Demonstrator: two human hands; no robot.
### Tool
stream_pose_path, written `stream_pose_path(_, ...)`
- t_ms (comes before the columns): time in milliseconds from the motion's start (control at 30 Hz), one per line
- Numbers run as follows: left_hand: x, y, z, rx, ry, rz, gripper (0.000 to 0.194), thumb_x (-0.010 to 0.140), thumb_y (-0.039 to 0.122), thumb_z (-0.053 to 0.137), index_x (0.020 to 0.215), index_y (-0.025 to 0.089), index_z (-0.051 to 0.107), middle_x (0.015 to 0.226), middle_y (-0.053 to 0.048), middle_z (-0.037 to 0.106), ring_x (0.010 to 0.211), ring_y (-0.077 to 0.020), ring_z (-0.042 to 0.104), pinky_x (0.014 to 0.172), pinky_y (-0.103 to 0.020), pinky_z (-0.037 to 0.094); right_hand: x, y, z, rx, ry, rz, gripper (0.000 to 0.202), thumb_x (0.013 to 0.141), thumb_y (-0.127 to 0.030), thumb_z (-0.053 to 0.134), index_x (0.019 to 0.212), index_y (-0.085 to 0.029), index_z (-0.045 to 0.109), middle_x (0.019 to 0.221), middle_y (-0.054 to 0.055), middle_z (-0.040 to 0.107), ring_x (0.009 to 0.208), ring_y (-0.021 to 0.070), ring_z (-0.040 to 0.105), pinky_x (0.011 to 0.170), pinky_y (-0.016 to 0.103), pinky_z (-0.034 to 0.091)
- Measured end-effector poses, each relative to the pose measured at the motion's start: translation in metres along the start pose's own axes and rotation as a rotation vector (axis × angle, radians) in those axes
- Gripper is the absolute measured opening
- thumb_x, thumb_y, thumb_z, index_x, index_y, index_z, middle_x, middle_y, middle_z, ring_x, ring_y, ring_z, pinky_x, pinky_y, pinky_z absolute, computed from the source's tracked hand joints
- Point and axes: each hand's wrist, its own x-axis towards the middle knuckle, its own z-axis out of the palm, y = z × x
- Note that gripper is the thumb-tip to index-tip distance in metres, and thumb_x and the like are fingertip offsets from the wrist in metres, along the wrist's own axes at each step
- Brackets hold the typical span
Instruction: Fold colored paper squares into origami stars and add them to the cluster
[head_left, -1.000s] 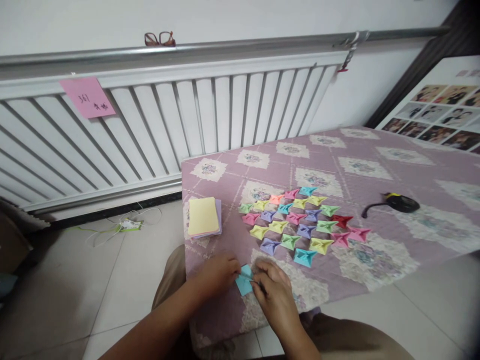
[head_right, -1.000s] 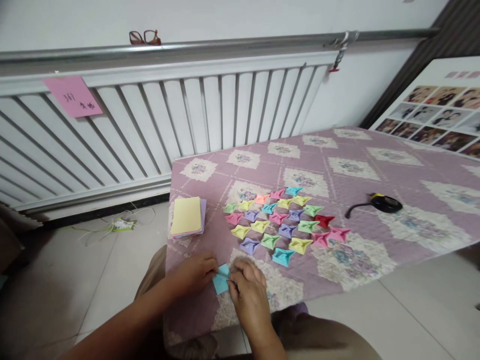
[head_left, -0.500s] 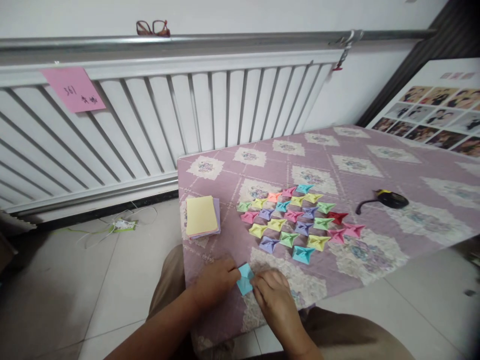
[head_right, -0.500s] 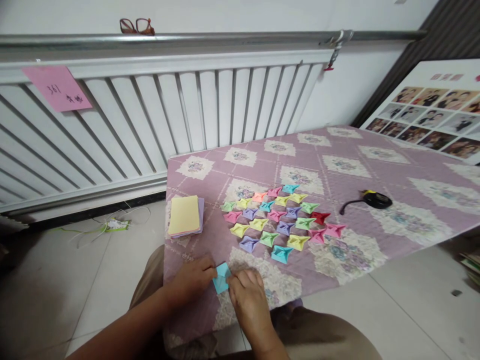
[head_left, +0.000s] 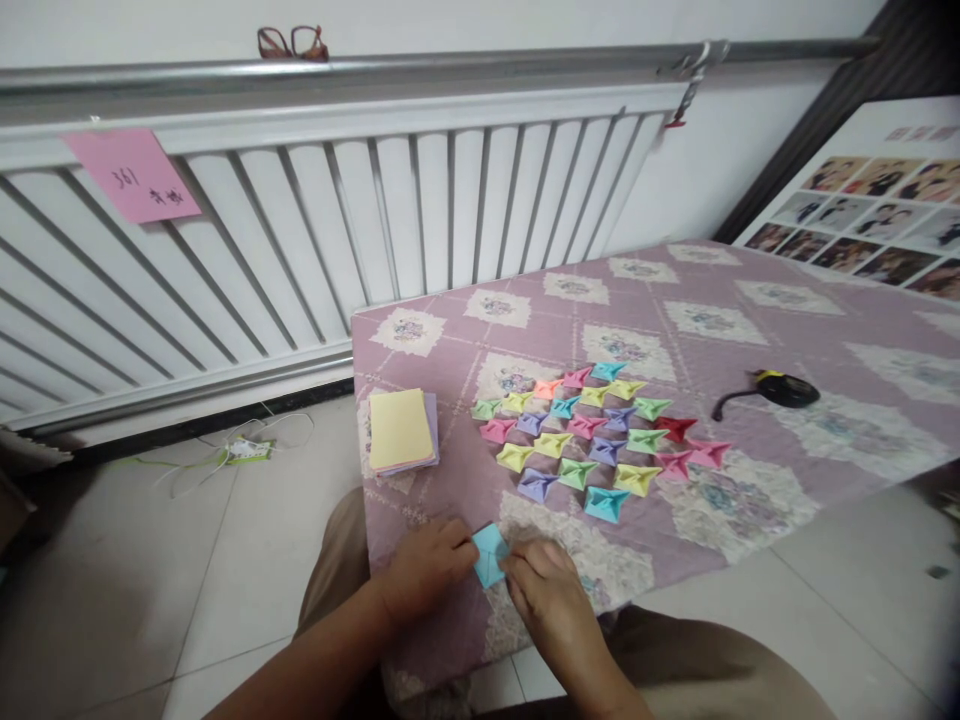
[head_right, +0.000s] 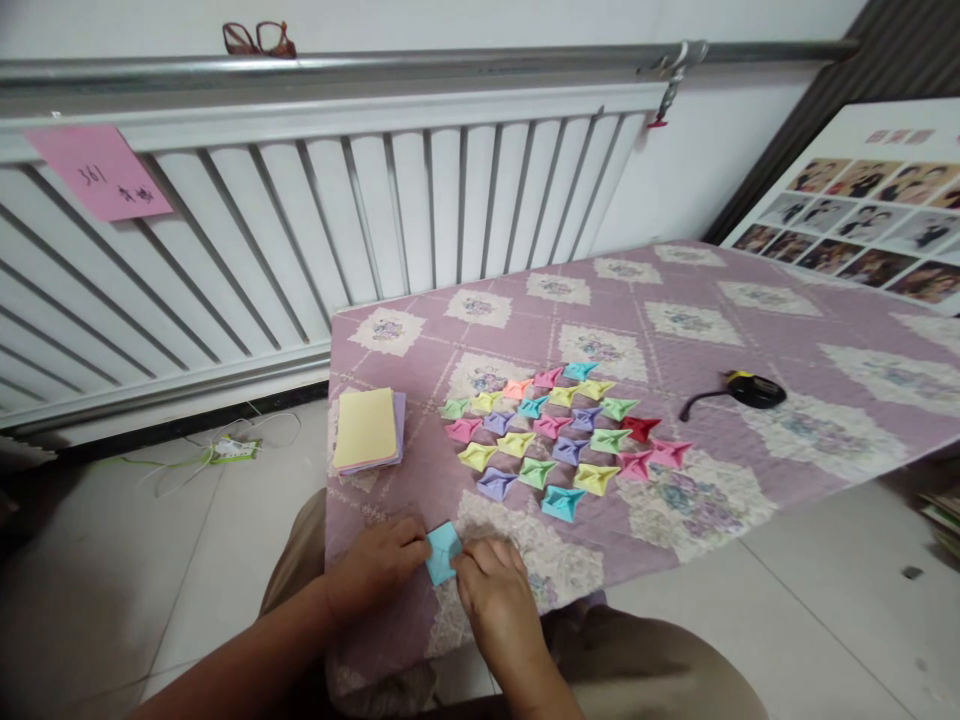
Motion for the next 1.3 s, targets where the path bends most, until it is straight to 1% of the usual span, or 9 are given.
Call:
stream_pose_path(300, -0.002, 0.000, 0.001, -0.008, 0.000, -0.002, 0.019, 0.095, 0.020, 0.041, 0.094, 0.021, 0.060, 0.100, -0.003, 0.057, 0.089, -0.0187, 0.049, 0.076, -0.030, 0.038, -0.001, -0.001, -0.001, 0.001, -0.017, 0.020, 0.020, 0.083, -0.009, 0.054, 0.084, -0.024, 0.066, 0.083, 0.001, 0.064, 0.081, 0.0186, 0.054, 0.076, 0.032, 0.041)
stream_pose_path(567, -0.004, 0.004, -0.003, 0.069, -0.010, 0.015, 0.017, 0.095, 0.017, 0.042, 0.096, 0.020, 0.059, 0.100, -0.004, 0.059, 0.087, -0.0199, 0.052, 0.073, -0.031, 0.040, -0.008, -0.006, -0.003, 0.053, -0.003, 0.030, 0.026, 0.084, -0.008, 0.049, 0.095, -0.024, 0.067, 0.088, 0.003, 0.063, 0.084, 0.0201, 0.054, 0.078, 0.036, 0.042)
stream_pose_path(633, -0.006, 0.008, -0.002, 0.077, -0.004, 0.016, 0.016, 0.095, 0.018, 0.043, 0.101, 0.020, 0.058, 0.100, -0.005, 0.059, 0.088, -0.0209, 0.052, 0.075, -0.032, 0.041, -0.010, -0.008, -0.003, 0.056, 0.011, 0.023, 0.031, 0.084, -0.007, 0.047, 0.098, -0.025, 0.067, 0.091, 0.004, 0.064, 0.086, 0.0205, 0.054, 0.079, 0.037, 0.042)
stream_pose_path(700, -0.009, 0.013, 0.000, 0.090, 0.017, 0.009, 0.022, 0.095, 0.020, 0.044, 0.115, 0.021, 0.054, 0.103, -0.007, 0.058, 0.091, -0.0223, 0.052, 0.077, -0.034, 0.042, -0.013, -0.009, -0.002, 0.048, 0.027, 0.018, 0.035, 0.083, -0.006, 0.046, 0.103, -0.027, 0.066, 0.094, 0.003, 0.064, 0.089, 0.0210, 0.054, 0.083, 0.038, 0.042)
stream_pose_path(767, -0.014, 0.019, 0.003, 0.118, 0.033, 0.001, 0.035, 0.094, 0.022, 0.045, 0.129, 0.025, 0.045, 0.110, -0.009, 0.056, 0.093, -0.0239, 0.052, 0.079, -0.037, 0.043, -0.016, -0.010, -0.001, 0.025, 0.044, 0.019, 0.038, 0.082, -0.006, 0.047, 0.107, -0.028, 0.065, 0.097, 0.003, 0.065, 0.092, 0.0215, 0.054, 0.085, 0.039, 0.041)
stream_pose_path(867, -0.021, 0.026, 0.007, 0.169, 0.031, -0.013, 0.045, 0.094, 0.027, 0.046, 0.138, 0.027, 0.036, 0.120, -0.010, 0.053, 0.097, -0.0254, 0.051, 0.081, -0.040, 0.043, -0.020, -0.011, 0.001, -0.029, 0.073, 0.015, 0.041, 0.081, -0.005, 0.047, 0.111, -0.028, 0.063, 0.099, 0.002, 0.066, 0.094, 0.0215, 0.055, 0.088, 0.040, 0.040)
stream_pose_path(1067, -0.023, 0.031, 0.003, 0.206, 0.009, -0.031, 0.042, 0.096, 0.033, 0.041, 0.137, 0.027, 0.039, 0.127, -0.011, 0.052, 0.099, -0.0243, 0.053, 0.079, -0.038, 0.042, -0.023, -0.013, 0.006, -0.197, 0.112, -0.050, 0.029, 0.086, -0.015, 0.048, 0.110, -0.024, 0.062, 0.104, 0.002, 0.068, 0.099, 0.0208, 0.058, 0.094, 0.038, 0.034)
stream_pose_path(1200, -0.021, 0.030, 0.003, 0.188, 0.019, -0.023, 0.041, 0.096, 0.036, 0.040, 0.136, 0.026, 0.042, 0.126, -0.011, 0.053, 0.100, -0.0245, 0.053, 0.079, -0.038, 0.041, -0.026, -0.016, 0.010, -0.311, 0.089, -0.126, 0.033, 0.085, -0.016, 0.048, 0.116, -0.021, 0.059, 0.111, 0.003, 0.068, 0.105, 0.0216, 0.057, 0.098, 0.038, 0.029)
stream_pose_path(1300, -0.022, 0.029, 0.008, 0.177, 0.039, -0.039, 0.042, 0.097, 0.035, 0.039, 0.138, 0.024, 0.041, 0.126, -0.010, 0.054, 0.100, -0.0242, 0.053, 0.079, -0.038, 0.040, -0.028, -0.017, 0.012, -0.338, 0.057, -0.117, 0.039, 0.079, -0.017, 0.053, 0.117, -0.023, 0.057, 0.113, 0.002, 0.068, 0.107, 0.0222, 0.057, 0.097, 0.039, 0.027)
